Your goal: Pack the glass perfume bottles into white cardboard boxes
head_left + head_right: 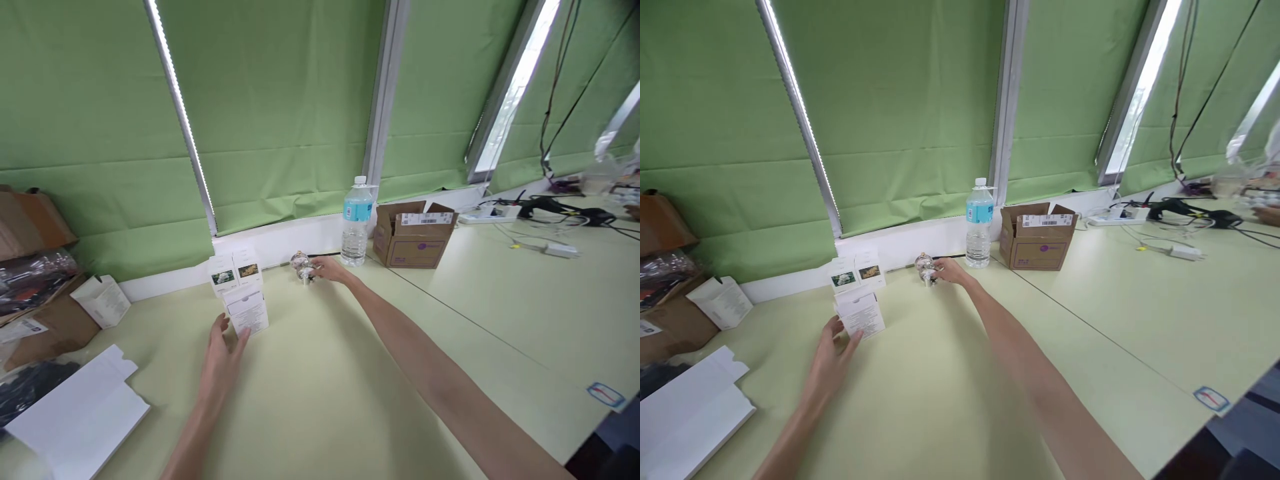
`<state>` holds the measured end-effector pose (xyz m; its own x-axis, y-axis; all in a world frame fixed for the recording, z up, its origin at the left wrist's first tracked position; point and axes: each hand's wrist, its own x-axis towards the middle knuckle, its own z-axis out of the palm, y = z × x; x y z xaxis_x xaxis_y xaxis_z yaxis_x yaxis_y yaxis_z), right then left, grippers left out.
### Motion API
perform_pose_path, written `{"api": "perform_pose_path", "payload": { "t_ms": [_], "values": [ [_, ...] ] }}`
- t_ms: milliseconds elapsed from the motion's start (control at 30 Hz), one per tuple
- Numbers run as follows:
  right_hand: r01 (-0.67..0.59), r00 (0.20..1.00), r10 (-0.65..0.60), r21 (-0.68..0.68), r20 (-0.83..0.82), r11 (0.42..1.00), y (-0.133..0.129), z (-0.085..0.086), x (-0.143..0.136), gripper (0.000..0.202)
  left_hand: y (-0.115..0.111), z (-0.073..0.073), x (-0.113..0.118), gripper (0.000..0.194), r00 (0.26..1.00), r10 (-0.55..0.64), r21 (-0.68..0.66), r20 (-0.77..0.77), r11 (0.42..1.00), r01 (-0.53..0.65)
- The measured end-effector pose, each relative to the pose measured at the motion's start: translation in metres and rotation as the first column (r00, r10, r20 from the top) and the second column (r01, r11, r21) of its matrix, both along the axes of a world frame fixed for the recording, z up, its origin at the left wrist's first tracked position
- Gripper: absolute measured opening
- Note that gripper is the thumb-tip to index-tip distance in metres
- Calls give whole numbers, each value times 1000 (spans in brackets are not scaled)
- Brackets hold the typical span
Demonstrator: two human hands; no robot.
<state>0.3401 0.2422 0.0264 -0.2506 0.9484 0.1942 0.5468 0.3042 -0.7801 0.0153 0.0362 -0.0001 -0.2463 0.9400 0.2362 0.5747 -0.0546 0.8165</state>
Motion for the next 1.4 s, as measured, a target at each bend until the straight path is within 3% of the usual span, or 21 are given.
{"api": "perform_pose_path", "payload": {
  "t_ms": [100,200,300,400,533,667,900,1133,1267,1400],
  "values": [
    [-23,1000,23,-9,-7,1000,-18,1,4,35,-8,10,6,67,992,119,169,-42,980,-110],
    [-40,999,40,0,-6,999,-38,1,8,37,-18,20,14,63,979,185,331,-81,932,-149],
    [-61,998,61,2,-5,998,-60,2,8,38,-25,23,20,59,969,206,465,-140,877,-119],
    [-99,995,99,-8,-17,995,-84,1,4,40,-30,20,26,43,962,164,541,-219,841,-20],
    [-166,986,165,-36,-37,986,-118,0,-5,41,-38,18,34,21,937,20,439,-350,887,145],
    [-233,972,230,-73,-57,970,-150,-3,-10,45,-45,20,45,25,918,-117,264,-380,937,229],
    [-311,949,309,-44,-56,949,-184,-4,-19,43,-52,14,65,36,928,-316,17,-197,945,325],
    [-308,950,306,24,64,951,-196,7,-21,45,-43,10,78,52,932,-362,-54,5,931,362],
    [-176,983,166,146,79,973,-194,16,-11,37,-34,13,85,50,918,-397,-65,8,916,397],
    [-21,976,-25,205,216,979,-187,11,-2,25,-29,12,90,42,923,-384,-61,-41,923,381]
  ]
}}
